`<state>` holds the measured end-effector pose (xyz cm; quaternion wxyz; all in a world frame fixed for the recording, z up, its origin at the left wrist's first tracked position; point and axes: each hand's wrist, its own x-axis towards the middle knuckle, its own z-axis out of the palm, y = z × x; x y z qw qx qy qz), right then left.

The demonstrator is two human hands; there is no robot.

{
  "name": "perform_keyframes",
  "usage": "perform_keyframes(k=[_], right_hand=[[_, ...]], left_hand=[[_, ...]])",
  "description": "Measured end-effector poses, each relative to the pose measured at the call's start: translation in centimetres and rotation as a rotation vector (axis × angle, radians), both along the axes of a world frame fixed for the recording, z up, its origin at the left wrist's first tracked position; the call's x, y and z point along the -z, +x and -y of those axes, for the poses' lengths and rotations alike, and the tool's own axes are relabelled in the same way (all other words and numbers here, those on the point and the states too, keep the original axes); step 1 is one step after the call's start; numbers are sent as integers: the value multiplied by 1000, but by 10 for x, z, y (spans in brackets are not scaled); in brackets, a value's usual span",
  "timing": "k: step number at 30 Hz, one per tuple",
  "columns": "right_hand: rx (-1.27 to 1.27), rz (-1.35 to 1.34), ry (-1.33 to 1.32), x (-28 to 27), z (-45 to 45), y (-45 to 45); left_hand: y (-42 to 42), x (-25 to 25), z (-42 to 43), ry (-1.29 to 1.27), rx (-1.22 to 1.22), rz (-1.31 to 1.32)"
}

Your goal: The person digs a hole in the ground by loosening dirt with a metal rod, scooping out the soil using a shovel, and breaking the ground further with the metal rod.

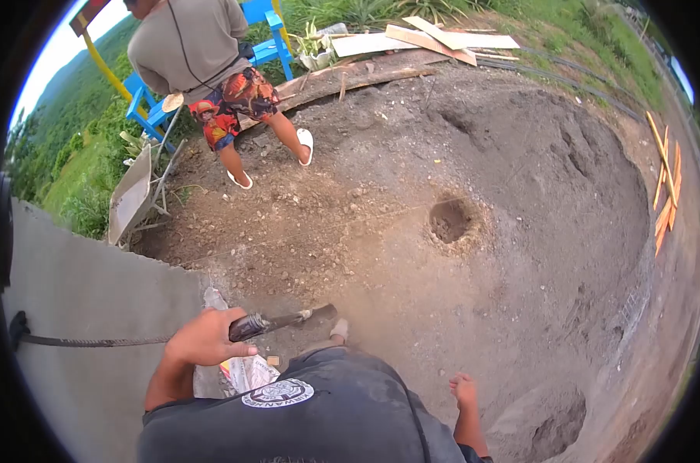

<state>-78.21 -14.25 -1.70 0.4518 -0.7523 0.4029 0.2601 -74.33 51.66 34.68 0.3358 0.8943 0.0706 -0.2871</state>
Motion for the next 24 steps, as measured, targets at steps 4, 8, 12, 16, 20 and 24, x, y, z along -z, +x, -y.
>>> perform_keyframes(k=[4, 8, 12, 16, 20, 24], right_hand=[[226, -51, -8, 3, 4, -81], [367, -231, 12, -15, -32, -150], [359, -313, 80, -18, -54, -200], [319, -383, 113, -27, -60, -195], [536, -366, 219, 27, -20, -188], [631, -228, 205, 58, 51, -129]], left_hand=[[58, 13, 24, -63, 27, 28], [108, 22, 52, -124, 98, 180], [159, 27, 84, -162, 94, 209], [208, 36, 140, -202, 49, 192], [250, 48, 195, -186, 81, 170], [288, 74, 239, -211, -73, 83]])
